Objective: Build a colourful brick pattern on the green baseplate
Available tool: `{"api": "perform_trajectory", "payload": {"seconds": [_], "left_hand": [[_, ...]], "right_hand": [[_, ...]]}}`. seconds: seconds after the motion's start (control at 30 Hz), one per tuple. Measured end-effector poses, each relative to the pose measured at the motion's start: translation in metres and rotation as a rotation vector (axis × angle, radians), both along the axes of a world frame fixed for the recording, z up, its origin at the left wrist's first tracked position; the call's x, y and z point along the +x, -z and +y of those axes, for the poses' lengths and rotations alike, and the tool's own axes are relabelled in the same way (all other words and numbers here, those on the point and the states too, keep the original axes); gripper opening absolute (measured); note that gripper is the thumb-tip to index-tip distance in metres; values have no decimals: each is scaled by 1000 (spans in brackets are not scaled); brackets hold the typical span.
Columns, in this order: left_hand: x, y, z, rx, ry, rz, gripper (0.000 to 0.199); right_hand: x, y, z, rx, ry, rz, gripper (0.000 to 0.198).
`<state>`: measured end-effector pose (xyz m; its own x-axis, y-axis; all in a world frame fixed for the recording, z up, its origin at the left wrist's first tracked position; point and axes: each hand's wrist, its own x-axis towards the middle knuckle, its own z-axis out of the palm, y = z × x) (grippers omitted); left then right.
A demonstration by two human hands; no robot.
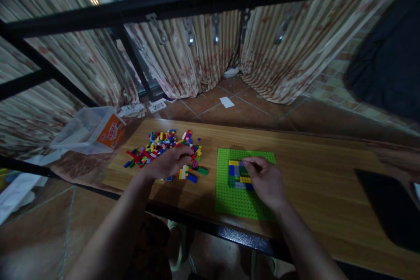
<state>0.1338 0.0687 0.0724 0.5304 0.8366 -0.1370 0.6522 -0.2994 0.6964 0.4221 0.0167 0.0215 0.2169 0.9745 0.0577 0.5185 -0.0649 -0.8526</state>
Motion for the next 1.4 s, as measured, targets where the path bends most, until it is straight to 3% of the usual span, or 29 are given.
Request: {"api": "perform_trajectory", "payload": {"seconds": [0.2,0.33,0.47,0.63,0.83,1.03,1.4], "left_hand": [[34,10,-7,-532,-83,-466,27],[58,17,-15,-702,-139,-618,35],[76,21,-23,-809,-162,-713,39],[89,27,-26,-790,-215,-762,41],[92,26,-20,-618,-275,-607,33],[94,34,-20,-429,-166,-399,21],[99,41,-24,-224,29,-145,29]], "right_hand": [[-19,-10,-10,209,-245,120,23],[-27,-15,-16,269,-408,88,26],[-26,-14,-19,309,-442,44,23],[-10,-14,-16,274,-416,-20,18],[35,-1,-3,148,-155,-91,19],[43,14,-4,20,-216,-125,17],[30,22,-7,50,-198,-148,14]]}}
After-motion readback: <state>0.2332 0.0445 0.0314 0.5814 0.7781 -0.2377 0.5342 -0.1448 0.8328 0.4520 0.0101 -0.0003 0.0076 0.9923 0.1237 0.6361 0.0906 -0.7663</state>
